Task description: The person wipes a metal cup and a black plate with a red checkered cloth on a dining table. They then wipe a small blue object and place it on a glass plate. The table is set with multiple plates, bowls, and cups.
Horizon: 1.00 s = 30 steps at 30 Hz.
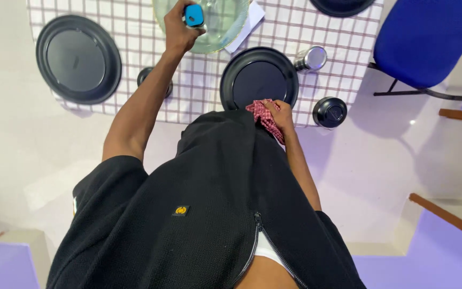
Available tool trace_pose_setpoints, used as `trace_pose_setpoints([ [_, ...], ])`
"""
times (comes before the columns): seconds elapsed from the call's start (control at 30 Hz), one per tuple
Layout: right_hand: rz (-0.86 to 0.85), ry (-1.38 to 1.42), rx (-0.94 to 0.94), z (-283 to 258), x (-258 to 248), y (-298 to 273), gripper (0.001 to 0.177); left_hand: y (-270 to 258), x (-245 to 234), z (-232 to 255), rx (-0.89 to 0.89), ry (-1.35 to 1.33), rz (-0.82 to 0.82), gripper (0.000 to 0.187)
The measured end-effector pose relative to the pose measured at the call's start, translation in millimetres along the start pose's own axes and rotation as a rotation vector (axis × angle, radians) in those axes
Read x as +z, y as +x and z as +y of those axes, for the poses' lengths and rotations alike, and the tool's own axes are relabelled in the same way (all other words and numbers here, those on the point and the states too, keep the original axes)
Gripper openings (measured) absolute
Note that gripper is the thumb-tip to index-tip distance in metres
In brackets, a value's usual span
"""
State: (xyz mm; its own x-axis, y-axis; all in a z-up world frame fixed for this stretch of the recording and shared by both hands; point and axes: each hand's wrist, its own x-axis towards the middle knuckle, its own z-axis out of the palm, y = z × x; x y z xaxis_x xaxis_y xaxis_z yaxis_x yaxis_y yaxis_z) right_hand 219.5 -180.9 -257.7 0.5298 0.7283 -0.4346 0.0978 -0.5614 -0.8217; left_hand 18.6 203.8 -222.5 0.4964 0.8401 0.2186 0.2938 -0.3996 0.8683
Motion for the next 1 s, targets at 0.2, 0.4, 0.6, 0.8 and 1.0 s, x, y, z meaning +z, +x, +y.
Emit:
trace_pose_setpoints([
  [0.2, 0.029, 0.064, -0.011, 4.0, 5.0, -6.2, 0.038, 4.7, 10.8, -2.3, -0.119, -0.005, -0.016, 0.06],
  [0.4, -0.019, 0.074, 0.021, 3.9, 0.2, -1.0, 0.036, 11.6, 19.6, -13.0, -0.185, 0.0, -0.02, 0.061],
  [0.6, -0.024, 0.06, 0.045, 2.4, -1.2, 1.2, 0.036, 13.0, 28.2, -27.3, -0.227, -0.012, -0.031, 0.06],
  [0.8, -0.035, 0.075, 0.068, -1.9, -2.6, 2.3, 0.037, 15.7, 31.6, -39.8, -0.229, -0.008, -0.027, 0.062],
  [1.0, -0.048, 0.1, 0.029, 4.9, -3.8, 6.6, 0.039, 17.5, 36.2, -52.8, -0.179, 0.02, -0.012, 0.059],
])
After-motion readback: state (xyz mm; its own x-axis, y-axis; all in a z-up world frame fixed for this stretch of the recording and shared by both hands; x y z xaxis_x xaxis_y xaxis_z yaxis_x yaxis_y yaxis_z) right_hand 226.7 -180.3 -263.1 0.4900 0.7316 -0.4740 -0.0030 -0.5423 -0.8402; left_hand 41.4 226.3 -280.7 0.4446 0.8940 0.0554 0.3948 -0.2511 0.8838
